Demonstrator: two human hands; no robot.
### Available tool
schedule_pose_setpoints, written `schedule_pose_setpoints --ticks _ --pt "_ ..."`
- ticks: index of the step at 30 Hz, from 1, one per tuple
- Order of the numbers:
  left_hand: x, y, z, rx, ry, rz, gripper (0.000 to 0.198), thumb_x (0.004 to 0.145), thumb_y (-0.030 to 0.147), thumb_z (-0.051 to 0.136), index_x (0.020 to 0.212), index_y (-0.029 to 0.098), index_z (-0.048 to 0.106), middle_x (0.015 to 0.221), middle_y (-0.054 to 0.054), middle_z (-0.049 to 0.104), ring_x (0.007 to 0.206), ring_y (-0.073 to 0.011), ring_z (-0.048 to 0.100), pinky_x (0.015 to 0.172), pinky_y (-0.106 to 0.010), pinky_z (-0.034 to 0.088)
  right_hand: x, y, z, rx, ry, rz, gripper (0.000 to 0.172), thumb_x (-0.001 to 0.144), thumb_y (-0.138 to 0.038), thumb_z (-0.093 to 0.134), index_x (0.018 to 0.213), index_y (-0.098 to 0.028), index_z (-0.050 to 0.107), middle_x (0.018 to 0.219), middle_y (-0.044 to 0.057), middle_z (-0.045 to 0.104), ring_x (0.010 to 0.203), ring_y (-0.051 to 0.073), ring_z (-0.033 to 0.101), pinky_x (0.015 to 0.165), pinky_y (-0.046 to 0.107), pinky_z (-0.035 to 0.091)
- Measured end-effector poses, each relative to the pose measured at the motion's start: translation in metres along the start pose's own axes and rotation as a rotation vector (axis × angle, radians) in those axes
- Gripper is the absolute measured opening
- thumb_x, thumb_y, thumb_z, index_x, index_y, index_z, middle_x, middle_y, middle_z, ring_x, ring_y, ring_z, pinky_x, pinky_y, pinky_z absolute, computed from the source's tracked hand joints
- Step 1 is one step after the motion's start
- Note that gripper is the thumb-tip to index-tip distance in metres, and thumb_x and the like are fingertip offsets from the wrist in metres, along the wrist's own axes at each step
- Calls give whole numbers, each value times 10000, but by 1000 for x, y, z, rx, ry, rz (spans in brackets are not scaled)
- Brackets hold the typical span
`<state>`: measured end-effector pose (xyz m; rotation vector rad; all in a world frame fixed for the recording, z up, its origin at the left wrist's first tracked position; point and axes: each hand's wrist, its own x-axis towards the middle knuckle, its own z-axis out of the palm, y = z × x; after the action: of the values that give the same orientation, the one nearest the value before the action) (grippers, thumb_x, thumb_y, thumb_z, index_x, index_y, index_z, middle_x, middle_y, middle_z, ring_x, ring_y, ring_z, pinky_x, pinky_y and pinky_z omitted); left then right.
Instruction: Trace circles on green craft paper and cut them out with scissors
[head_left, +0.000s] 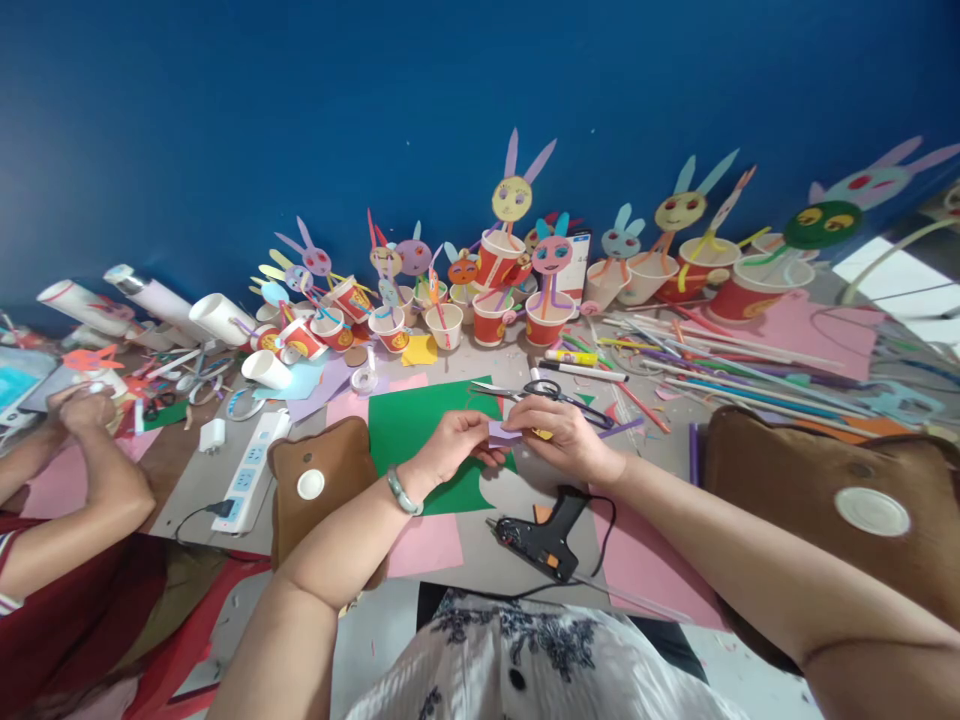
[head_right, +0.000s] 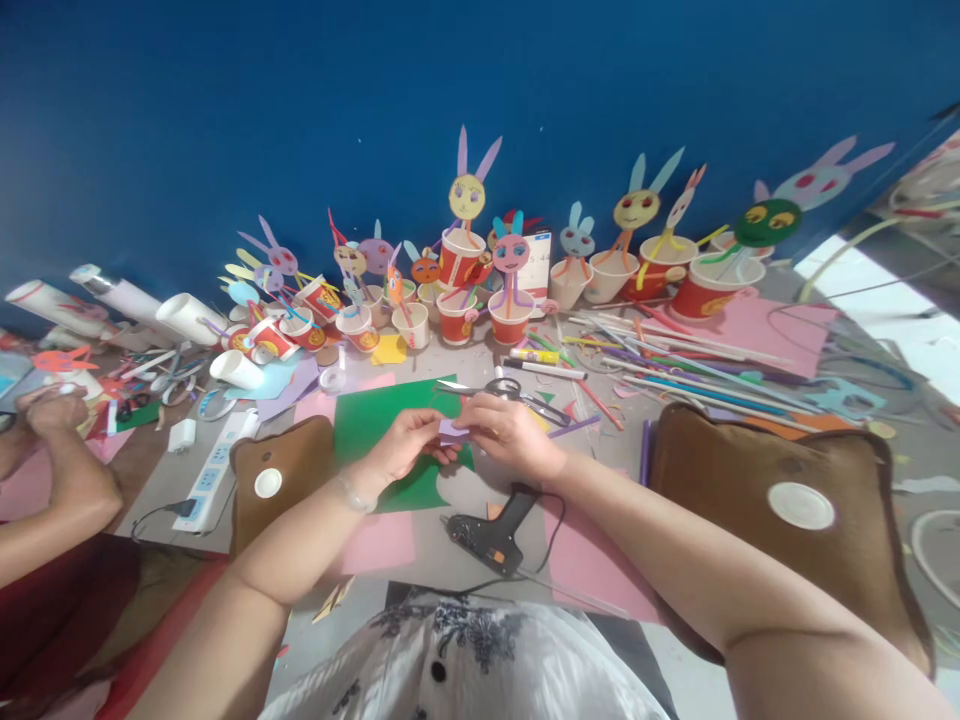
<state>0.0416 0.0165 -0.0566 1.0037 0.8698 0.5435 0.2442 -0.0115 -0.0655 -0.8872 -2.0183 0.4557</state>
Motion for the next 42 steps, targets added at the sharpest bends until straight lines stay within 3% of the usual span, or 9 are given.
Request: schedule_pose_setpoints --ticks 4,9,16,23,27,30,33,36,42 --pt "1 1 0 -53 -11 -54 414 673 475 789 766 105 627 653 -88 702 551 -156 683 529 -227 554 -2 2 0 -64 3 -77 238 975 -161 466 997 -209 698 954 109 706 865 180 699 726 294 579" --pt "1 2 -1 -90 -10 -63 466 711 550 751 781 110 616 652 -81 692 569 -186 701 541 -260 578 -1 2 0 -62 12 -82 233 976 -152 467 997 -218 690 964 101 706 889 181 700 747 294 586" --pt "0 0 -3 -66 -40 -55 544 617 553 869 807 96 642 690 -66 704 564 -158 698 541 -227 567 0 2 3 -34 21 -137 240 943 -84 475 984 -210 675 943 84 702 875 161 690 735 263 575" --pt "5 -5 -5 -32 -23 4 557 616 573 866 828 96 672 644 -39 680 573 -153 694 546 -227 562 -3 2 3 -161 -38 -152 259 941 -107 463 988 -218 693 988 95 709 876 171 684 723 280 561" --pt "5 -4 -6 105 54 153 531 691 619 795 805 113 677 651 -40 691 571 -155 682 556 -255 575 -2 1 2 -65 11 62 298 913 -126 445 1069 -191 690 1033 113 721 958 208 692 809 330 565" --pt "4 -4 -6 234 93 231 482 774 608 731 794 130 672 656 -36 697 577 -154 676 554 -251 568 2 1 1 27 16 329 234 931 -263 511 1018 -170 707 921 97 737 818 202 688 714 312 542" --pt "3 -7 -6 318 73 254 449 834 587 675 793 140 664 668 -35 702 592 -158 682 567 -252 568 6 1 2 143 -43 525 284 887 -431 612 879 -166 714 778 63 720 675 177 628 614 286 485" --pt "4 -10 -7 338 30 253 462 853 601 642 778 145 646 675 -36 704 597 -164 689 564 -252 567 6 1 4 266 -76 614 359 827 -518 666 766 -165 685 694 37 676 615 149 565 576 270 440" --pt "5 -8 -7 244 -17 198 532 821 673 633 772 143 636 644 -24 682 586 -170 690 564 -267 581 5 2 7 405 -67 683 431 768 -589 711 723 -165 644 599 -12 586 533 104 461 515 248 373"
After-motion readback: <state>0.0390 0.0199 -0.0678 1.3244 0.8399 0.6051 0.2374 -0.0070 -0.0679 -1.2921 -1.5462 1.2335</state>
